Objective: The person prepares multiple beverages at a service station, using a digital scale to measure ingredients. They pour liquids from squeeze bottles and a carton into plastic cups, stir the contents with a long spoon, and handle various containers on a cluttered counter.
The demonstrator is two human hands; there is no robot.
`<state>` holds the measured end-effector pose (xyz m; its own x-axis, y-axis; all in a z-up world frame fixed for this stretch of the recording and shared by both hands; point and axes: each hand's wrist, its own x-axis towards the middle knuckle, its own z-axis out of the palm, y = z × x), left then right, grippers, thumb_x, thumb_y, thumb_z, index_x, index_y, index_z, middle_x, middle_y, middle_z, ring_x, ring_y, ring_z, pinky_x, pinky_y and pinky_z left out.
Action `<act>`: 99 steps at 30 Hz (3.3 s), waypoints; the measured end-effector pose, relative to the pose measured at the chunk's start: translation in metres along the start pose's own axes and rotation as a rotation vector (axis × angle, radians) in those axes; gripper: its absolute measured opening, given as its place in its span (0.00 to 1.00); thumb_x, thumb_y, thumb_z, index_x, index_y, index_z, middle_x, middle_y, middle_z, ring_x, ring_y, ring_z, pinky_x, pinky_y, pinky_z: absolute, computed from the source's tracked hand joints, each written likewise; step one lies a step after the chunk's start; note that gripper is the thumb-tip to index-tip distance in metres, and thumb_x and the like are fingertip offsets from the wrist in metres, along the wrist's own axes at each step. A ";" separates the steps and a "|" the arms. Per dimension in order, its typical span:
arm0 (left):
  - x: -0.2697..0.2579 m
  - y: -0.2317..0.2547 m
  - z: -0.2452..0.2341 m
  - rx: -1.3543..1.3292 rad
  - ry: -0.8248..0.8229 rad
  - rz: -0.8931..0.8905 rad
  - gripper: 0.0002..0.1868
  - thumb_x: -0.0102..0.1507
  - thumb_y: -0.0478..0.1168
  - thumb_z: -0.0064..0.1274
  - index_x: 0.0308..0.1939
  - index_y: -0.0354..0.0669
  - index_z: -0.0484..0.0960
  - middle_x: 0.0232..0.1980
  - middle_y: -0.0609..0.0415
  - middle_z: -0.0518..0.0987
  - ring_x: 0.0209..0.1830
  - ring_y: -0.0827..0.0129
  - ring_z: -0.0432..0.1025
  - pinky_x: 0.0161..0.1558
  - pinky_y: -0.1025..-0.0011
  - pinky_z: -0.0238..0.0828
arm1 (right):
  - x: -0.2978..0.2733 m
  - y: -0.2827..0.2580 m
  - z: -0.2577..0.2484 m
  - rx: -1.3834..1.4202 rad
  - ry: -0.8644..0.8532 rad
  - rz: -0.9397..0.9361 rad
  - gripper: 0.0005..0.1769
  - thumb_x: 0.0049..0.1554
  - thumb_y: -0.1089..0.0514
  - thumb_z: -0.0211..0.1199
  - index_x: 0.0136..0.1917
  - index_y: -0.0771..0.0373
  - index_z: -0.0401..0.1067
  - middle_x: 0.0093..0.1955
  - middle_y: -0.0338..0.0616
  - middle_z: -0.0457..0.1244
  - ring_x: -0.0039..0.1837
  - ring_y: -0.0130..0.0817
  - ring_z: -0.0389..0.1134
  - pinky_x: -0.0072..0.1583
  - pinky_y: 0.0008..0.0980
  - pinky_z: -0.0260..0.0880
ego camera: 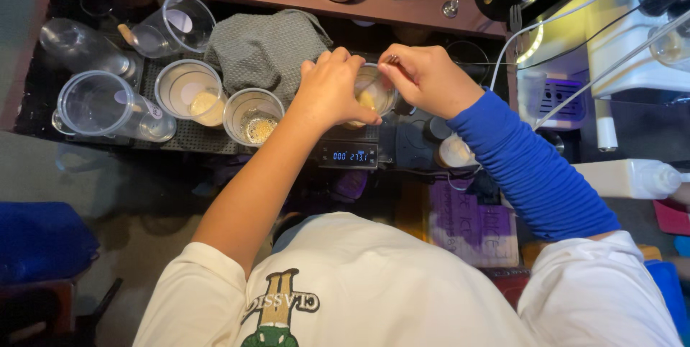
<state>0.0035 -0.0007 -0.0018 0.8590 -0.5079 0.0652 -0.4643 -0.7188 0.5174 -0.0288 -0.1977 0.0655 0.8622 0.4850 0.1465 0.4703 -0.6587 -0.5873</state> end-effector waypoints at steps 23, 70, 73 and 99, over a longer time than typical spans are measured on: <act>0.004 -0.001 -0.005 0.014 -0.041 -0.006 0.54 0.33 0.63 0.77 0.56 0.39 0.79 0.53 0.48 0.76 0.59 0.54 0.69 0.56 0.52 0.60 | 0.001 -0.001 0.000 0.037 0.063 0.038 0.07 0.66 0.60 0.59 0.48 0.65 0.74 0.36 0.40 0.69 0.38 0.26 0.71 0.42 0.26 0.70; 0.126 0.024 0.064 -0.053 0.143 -0.147 0.52 0.39 0.55 0.73 0.64 0.42 0.70 0.56 0.43 0.75 0.52 0.48 0.76 0.47 0.50 0.73 | 0.015 0.111 -0.039 0.168 0.401 0.038 0.09 0.67 0.60 0.57 0.47 0.68 0.71 0.34 0.39 0.67 0.38 0.24 0.71 0.42 0.25 0.69; 0.127 0.023 0.068 -0.060 0.132 -0.172 0.54 0.39 0.54 0.73 0.65 0.42 0.68 0.56 0.43 0.74 0.52 0.47 0.76 0.47 0.51 0.73 | 0.014 0.109 -0.043 0.328 0.304 0.110 0.09 0.67 0.59 0.57 0.47 0.67 0.71 0.35 0.39 0.67 0.37 0.23 0.71 0.41 0.25 0.70; 0.067 0.053 0.078 -0.051 0.687 0.275 0.57 0.46 0.48 0.75 0.74 0.43 0.60 0.71 0.37 0.65 0.68 0.41 0.64 0.63 0.46 0.62 | -0.160 0.031 -0.128 0.129 0.862 0.098 0.11 0.78 0.62 0.50 0.53 0.70 0.64 0.41 0.42 0.63 0.40 0.24 0.68 0.44 0.24 0.73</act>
<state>0.0197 -0.1100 -0.0368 0.6621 -0.2426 0.7090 -0.6860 -0.5770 0.4432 -0.1280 -0.3695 0.1261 0.7643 -0.2082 0.6103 0.4063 -0.5795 -0.7065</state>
